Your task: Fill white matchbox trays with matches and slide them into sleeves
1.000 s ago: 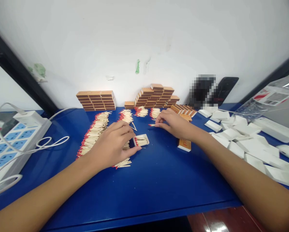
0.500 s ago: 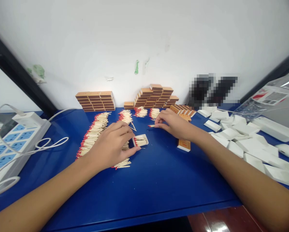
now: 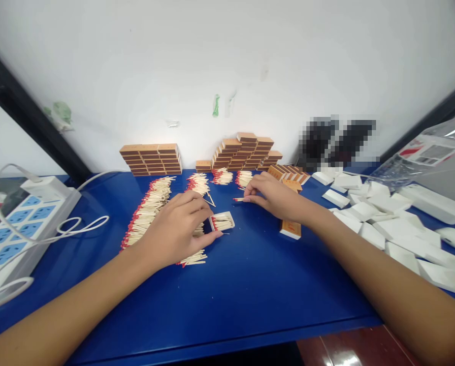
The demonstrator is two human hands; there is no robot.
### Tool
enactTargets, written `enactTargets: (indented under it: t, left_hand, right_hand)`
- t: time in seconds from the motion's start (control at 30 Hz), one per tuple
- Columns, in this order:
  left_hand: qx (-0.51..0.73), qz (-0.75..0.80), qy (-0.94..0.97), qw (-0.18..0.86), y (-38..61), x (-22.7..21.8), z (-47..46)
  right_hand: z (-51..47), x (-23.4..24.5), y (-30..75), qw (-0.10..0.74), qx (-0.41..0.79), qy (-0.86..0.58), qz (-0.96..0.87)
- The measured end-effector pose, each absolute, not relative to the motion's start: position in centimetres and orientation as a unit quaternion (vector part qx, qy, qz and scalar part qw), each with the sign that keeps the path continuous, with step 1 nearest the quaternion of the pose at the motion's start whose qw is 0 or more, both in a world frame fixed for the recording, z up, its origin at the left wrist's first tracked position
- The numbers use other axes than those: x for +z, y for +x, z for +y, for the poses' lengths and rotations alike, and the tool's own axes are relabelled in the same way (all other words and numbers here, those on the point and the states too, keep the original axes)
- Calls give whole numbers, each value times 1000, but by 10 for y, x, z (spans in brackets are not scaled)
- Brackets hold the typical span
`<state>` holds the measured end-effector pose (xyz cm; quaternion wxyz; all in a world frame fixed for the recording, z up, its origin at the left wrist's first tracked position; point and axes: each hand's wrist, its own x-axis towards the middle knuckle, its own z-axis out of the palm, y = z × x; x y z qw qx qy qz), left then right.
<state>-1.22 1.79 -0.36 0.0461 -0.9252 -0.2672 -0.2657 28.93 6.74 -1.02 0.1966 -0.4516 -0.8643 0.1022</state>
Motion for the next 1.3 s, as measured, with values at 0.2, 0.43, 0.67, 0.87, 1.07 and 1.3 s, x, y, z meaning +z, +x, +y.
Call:
enactTargets:
  t: [0.2,0.43,0.67,0.87,1.07,1.3]
  left_hand:
    - [-265,-270,-925,45,-12,-4,18]
    - [-266,-269,-925,48,-12,-4,18]
    - [-260,-276,-924,44,-12,-4,18]
    - [-269,-284,-919,54,-12,-5,19]
    - [-274,-285,-916,62,-12,-6,19]
    - [-278,-281,-916,65,-13,-6,19]
  right_hand:
    - [68,-11,290,195,105,-451,-865]
    - [67,-11,289,203,102,-450,-863]
    - [66,-9,288,205,100,-442,-868]
    - [60,-6,281,219,98,-433,-869]
    - [55,-2,277,208,106,-439,-868]
    - [54,0,278,207,110,-436,-869]
